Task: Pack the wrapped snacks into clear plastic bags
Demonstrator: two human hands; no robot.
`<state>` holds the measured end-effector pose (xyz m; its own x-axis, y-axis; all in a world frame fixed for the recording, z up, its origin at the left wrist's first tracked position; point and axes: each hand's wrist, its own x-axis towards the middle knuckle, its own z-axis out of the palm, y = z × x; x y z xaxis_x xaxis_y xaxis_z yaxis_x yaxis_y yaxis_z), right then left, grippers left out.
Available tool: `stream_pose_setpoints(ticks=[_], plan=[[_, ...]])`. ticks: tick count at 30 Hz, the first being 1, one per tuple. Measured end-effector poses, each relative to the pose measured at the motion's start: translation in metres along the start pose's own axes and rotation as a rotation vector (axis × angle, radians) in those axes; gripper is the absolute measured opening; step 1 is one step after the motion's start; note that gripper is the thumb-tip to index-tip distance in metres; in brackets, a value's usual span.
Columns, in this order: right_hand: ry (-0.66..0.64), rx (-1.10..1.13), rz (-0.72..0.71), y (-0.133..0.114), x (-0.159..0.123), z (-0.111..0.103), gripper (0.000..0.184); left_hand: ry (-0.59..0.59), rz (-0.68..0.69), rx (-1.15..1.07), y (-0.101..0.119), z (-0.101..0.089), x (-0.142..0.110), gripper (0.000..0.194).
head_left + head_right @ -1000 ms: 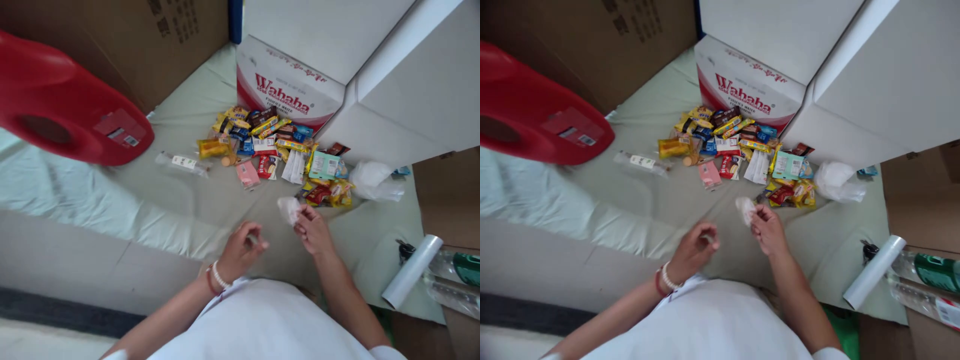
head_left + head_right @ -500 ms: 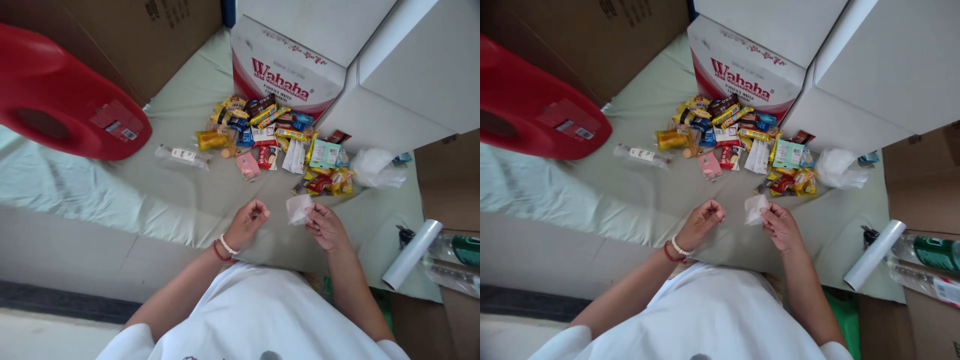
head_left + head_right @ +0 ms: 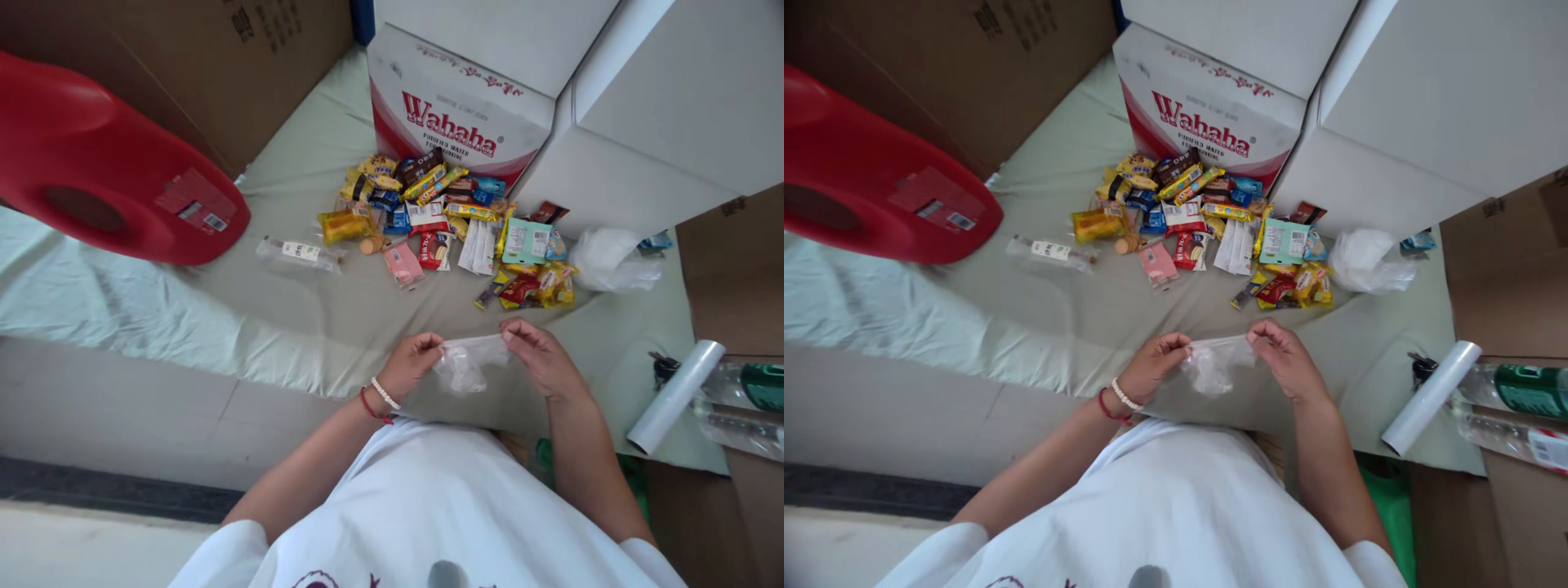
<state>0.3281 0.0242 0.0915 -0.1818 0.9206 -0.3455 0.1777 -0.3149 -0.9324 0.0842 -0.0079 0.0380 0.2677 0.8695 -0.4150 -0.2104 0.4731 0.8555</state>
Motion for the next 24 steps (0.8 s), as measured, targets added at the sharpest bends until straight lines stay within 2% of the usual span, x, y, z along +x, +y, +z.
stream_pose_setpoints(ticks=[3, 5, 7, 8, 9, 10, 13, 15, 16, 18, 20, 22, 24], plan=[[-0.008, 0.205, 0.082, -0.004, -0.005, 0.004, 0.032, 0.032, -0.037, -0.144, -0.001, -0.001, 0.003, 0.03], [-0.025, 0.352, 0.152, -0.004, -0.01, 0.009, 0.034, 0.177, -0.008, -0.15, 0.0, -0.008, 0.004, 0.035], [0.005, 0.44, 0.137, -0.003, -0.015, 0.016, 0.033, 0.357, 0.055, -0.104, 0.002, -0.016, 0.001, 0.043], [0.021, 0.457, 0.111, -0.001, -0.018, 0.019, 0.032, 0.383, 0.063, -0.109, 0.004, -0.018, -0.002, 0.046], [0.02, 0.459, 0.086, 0.0, -0.02, 0.023, 0.032, 0.35, 0.046, -0.144, 0.006, -0.018, -0.007, 0.051], [0.0, 0.454, 0.067, 0.001, -0.022, 0.027, 0.032, 0.266, 0.01, -0.196, 0.009, -0.015, -0.011, 0.057], [-0.17, 0.451, 0.038, 0.001, -0.029, 0.039, 0.033, -0.022, -0.101, -0.312, 0.012, 0.004, -0.021, 0.088], [-0.264, 0.487, 0.017, -0.003, -0.033, 0.041, 0.034, -0.112, -0.136, -0.33, 0.013, 0.016, -0.019, 0.107], [-0.276, 0.512, 0.001, -0.005, -0.034, 0.039, 0.033, -0.153, -0.151, -0.326, 0.012, 0.019, -0.016, 0.109], [-0.212, 0.559, -0.042, -0.011, -0.035, 0.025, 0.031, -0.231, -0.155, -0.282, 0.012, 0.016, -0.009, 0.096], [-0.052, 0.578, -0.098, -0.015, -0.034, 0.004, 0.028, -0.257, -0.117, -0.21, 0.011, 0.001, -0.004, 0.069], [0.13, 0.547, -0.152, -0.015, -0.031, -0.019, 0.028, -0.194, -0.049, -0.134, 0.012, -0.021, -0.003, 0.052], [0.25, 0.471, -0.158, -0.009, -0.028, -0.037, 0.03, -0.103, 0.001, -0.045, 0.014, -0.048, -0.006, 0.044]])
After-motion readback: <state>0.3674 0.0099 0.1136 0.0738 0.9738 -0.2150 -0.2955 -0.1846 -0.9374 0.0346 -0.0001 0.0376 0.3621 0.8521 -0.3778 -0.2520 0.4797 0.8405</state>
